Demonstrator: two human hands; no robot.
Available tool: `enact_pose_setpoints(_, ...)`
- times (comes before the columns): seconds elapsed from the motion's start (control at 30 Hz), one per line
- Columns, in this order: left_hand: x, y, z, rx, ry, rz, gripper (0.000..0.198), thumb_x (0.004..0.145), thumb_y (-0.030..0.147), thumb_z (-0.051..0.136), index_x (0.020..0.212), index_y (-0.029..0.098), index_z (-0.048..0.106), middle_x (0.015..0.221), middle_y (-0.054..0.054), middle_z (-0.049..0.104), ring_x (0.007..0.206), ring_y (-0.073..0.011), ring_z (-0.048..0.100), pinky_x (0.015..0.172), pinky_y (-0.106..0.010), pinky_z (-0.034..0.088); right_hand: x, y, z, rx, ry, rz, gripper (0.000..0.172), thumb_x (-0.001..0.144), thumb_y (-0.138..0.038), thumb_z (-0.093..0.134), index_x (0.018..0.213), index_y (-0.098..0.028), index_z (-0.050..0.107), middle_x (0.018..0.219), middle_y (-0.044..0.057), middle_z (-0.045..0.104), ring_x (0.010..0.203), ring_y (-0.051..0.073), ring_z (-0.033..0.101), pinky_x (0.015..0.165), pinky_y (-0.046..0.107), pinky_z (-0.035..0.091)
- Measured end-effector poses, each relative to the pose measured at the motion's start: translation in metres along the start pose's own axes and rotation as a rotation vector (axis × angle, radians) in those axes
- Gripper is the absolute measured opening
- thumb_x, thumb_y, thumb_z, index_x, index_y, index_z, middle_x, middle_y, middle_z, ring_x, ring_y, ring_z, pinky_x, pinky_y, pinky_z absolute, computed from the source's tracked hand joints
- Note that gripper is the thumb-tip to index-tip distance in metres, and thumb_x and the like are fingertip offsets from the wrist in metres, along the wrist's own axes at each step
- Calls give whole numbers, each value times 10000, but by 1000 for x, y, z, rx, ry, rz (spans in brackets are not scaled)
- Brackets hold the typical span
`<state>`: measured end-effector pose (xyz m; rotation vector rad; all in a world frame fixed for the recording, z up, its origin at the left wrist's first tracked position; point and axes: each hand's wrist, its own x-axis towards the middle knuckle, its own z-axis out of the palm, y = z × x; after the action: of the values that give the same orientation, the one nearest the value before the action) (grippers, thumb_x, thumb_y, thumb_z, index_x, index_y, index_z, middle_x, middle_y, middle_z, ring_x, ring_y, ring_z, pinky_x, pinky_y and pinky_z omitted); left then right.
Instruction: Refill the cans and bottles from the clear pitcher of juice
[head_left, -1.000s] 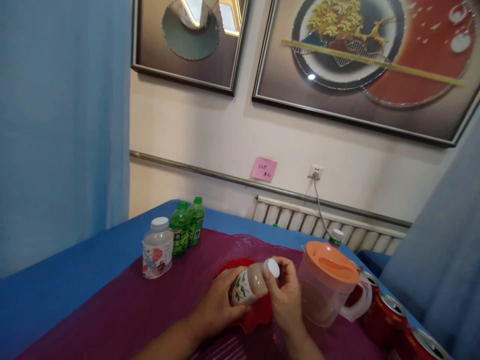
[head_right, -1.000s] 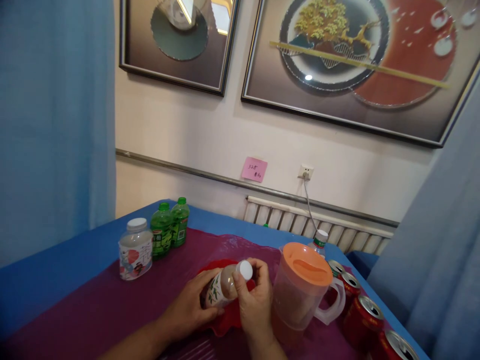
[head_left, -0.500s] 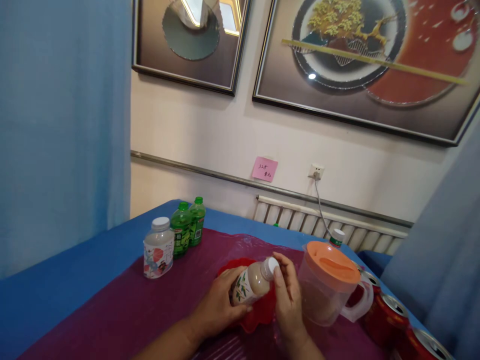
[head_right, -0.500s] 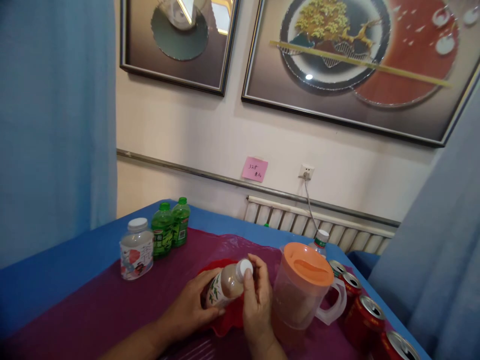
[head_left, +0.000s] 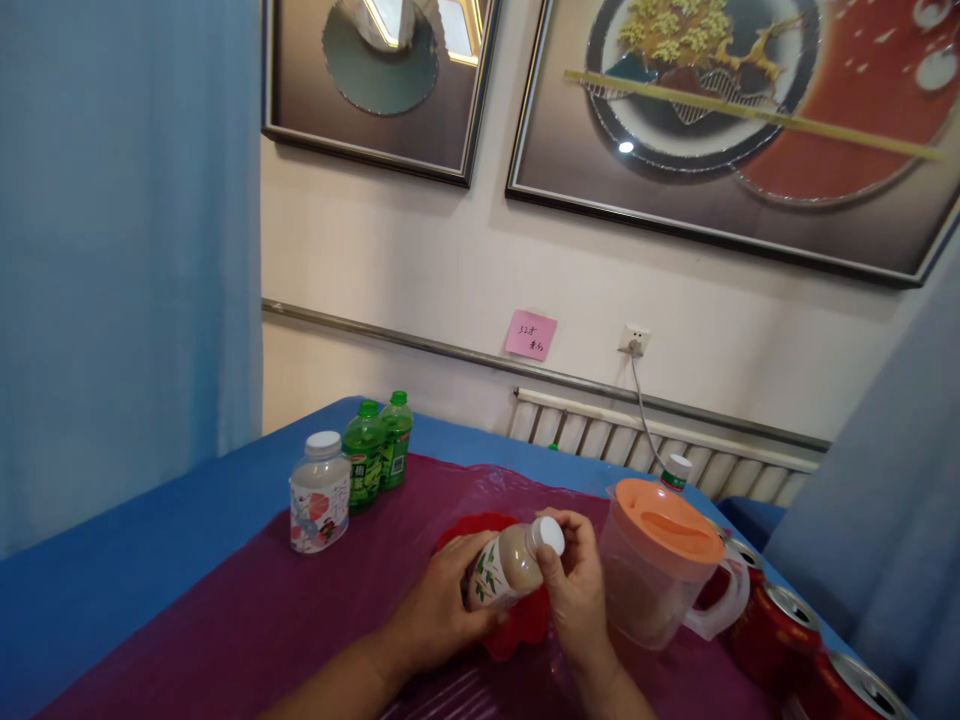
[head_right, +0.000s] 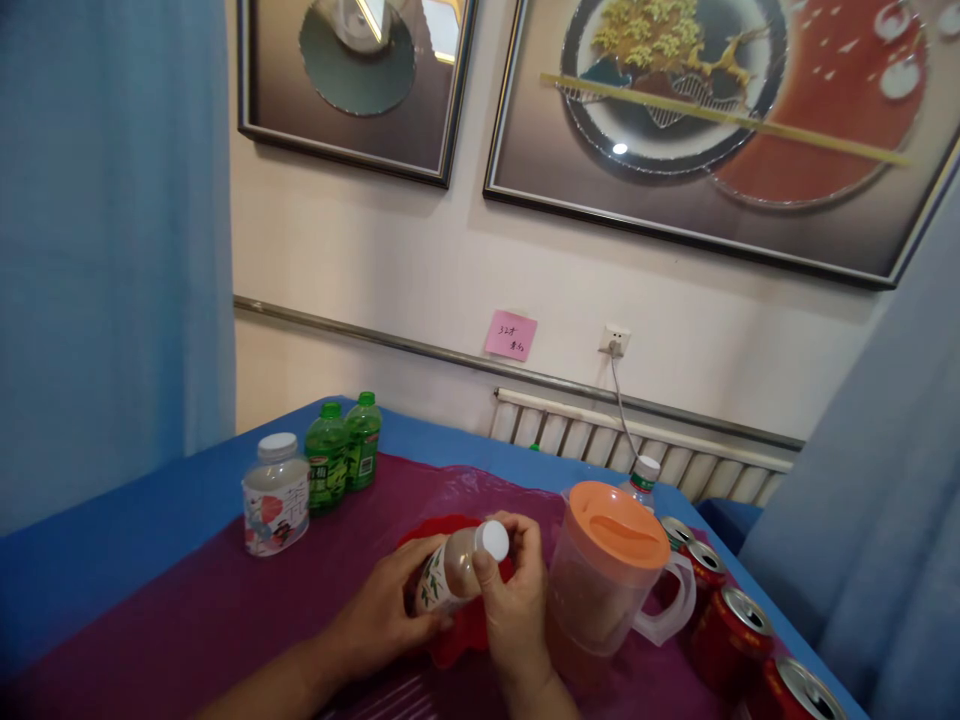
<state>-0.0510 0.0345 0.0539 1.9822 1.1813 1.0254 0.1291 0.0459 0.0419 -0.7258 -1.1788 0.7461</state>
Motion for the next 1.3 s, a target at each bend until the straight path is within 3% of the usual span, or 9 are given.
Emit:
enact_pose_setpoints(0.13,0,-1,0,-35,18,-13,695,595,180,797,1265,235,622,1237,-48,691,1136,-274,628,1026,-371,479,-4,-6,-3,47,-55,-38,529,961,-539,566,1383,-220,547,1373,139,617,1265,282,580,1053,453,448)
enact_pose_setpoints(0.23,0,-1,1,-40,19,-5,718,606,206,809,1296,236,612,1265,-55,690,1165,-285,620,1060,-395,463,-6,-11,-2,68,-51,-46,510,1007,-470,511,1466,-249,491,1498,128,528,1379,279,490,1138,494,368)
enact_pose_setpoints(0.5,0,0,0,-3,-5,-18,697,585,198,806,1262,234,640,1222,-51,710,1118,-286,640,1024,-394,490,-7,-4,3,25,42,13,409,907,-442,685,1249,-240,589,1240,101,665,1139,246,635,988,404,497)
enact_pose_setpoints(0.7,0,1,0,-18,9,-18,678,616,230,777,1278,224,628,1239,-63,706,1127,-286,640,1021,-397,496,-9,-7,5,8,-31,-69,499,956,-415,613,1403,-236,482,1436,136,534,1318,266,519,1103,446,406)
enact_pose_setpoints(0.87,-1,4,-1,-8,18,-45,696,585,171,782,1261,240,633,1245,-46,702,1138,-282,636,1030,-388,491,-8,1,5,-28,79,-36,467,867,-354,733,1289,-226,578,1292,113,646,1204,255,606,1034,421,468)
enact_pose_setpoints(0.93,-1,5,-1,-8,21,-37,692,587,169,783,1258,251,636,1261,-34,697,1151,-284,630,1042,-391,481,-6,4,4,-8,66,-18,432,866,-370,729,1256,-225,614,1276,113,666,1180,256,624,1008,415,489)
enact_pose_setpoints(1.17,-1,4,-2,-42,9,-10,730,603,201,822,1301,241,612,1276,-39,687,1172,-281,615,1061,-386,457,-9,-4,7,69,48,0,409,920,-377,667,1300,-245,588,1346,109,630,1231,244,594,1059,422,455)
enact_pose_setpoints(1.3,-1,6,-2,-20,10,-12,701,601,136,792,1273,243,624,1246,-31,688,1145,-263,620,1049,-374,461,-9,-2,7,-1,111,-8,461,846,-358,757,1262,-251,588,1263,72,633,1183,232,596,1050,410,446)
